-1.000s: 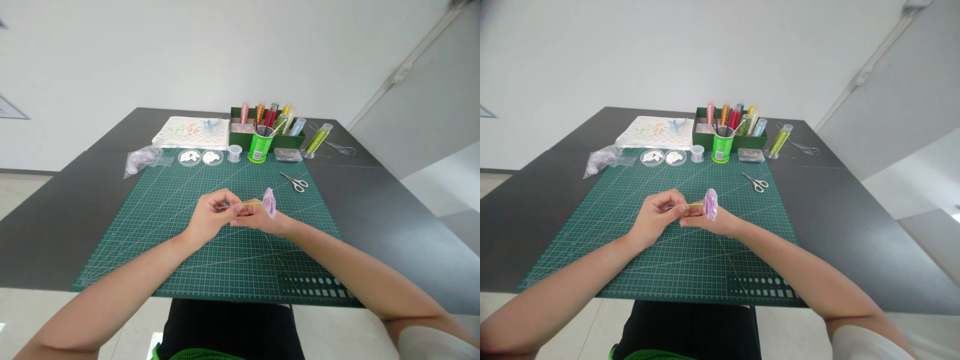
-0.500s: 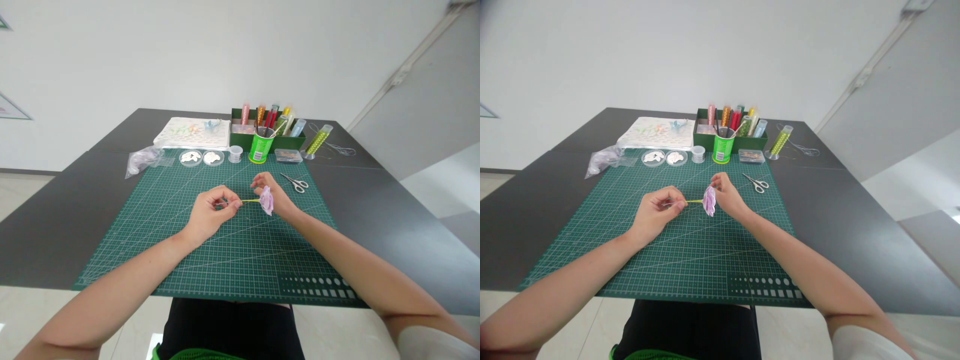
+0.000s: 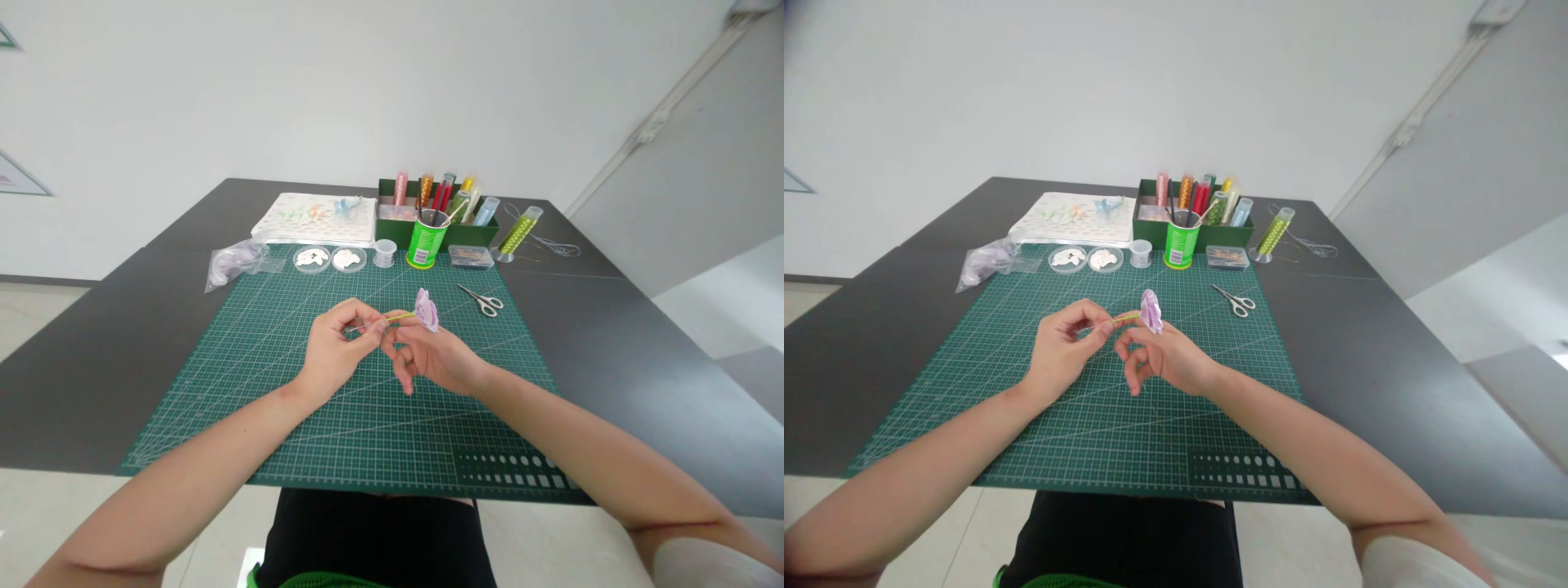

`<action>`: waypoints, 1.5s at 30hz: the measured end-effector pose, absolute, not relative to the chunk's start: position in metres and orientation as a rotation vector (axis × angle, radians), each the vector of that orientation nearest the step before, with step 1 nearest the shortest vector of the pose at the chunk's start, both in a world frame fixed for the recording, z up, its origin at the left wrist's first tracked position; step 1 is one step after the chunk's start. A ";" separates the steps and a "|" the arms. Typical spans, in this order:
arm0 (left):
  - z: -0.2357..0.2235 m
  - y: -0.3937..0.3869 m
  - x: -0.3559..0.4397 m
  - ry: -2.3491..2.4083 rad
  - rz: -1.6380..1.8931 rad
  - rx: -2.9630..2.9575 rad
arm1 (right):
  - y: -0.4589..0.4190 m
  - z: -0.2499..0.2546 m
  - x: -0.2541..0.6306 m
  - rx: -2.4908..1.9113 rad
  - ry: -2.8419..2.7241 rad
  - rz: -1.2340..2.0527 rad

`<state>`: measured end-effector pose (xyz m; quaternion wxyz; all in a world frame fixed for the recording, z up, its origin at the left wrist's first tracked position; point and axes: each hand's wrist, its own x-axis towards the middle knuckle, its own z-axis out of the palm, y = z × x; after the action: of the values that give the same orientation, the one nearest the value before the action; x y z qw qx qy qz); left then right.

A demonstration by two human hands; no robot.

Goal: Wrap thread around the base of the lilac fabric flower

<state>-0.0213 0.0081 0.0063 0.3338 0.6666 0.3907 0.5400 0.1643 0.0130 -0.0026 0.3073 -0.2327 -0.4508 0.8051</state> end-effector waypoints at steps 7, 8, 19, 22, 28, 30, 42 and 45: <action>0.008 0.010 -0.022 1.016 1.435 1.738 | 0.015 0.003 0.169 -0.798 -1.158 1.976; 0.008 0.009 -0.022 1.013 1.441 1.753 | 0.016 0.002 0.169 -0.823 -1.182 1.951; 0.013 0.003 -0.024 0.899 1.460 2.246 | 0.039 0.006 0.180 -0.836 -1.500 1.718; 0.011 0.003 -0.023 0.838 1.461 2.301 | 0.044 0.008 0.186 -0.819 -1.537 1.630; 0.005 0.002 -0.019 0.735 1.374 2.345 | 0.047 0.019 0.196 -0.837 -1.726 1.415; 0.004 0.001 -0.018 0.725 1.330 2.355 | 0.047 0.023 0.199 -0.835 -1.818 1.371; 0.002 -0.001 -0.018 0.684 1.273 2.369 | 0.040 0.036 0.199 -0.830 -1.971 1.255; 0.003 -0.001 -0.017 0.675 1.300 2.355 | 0.044 0.030 0.198 -0.864 -2.000 1.250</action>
<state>-0.0174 -0.0014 0.0033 0.1831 0.8348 0.2391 0.4609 0.1981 0.0437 0.0300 0.3098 -0.3270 -0.7571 0.4732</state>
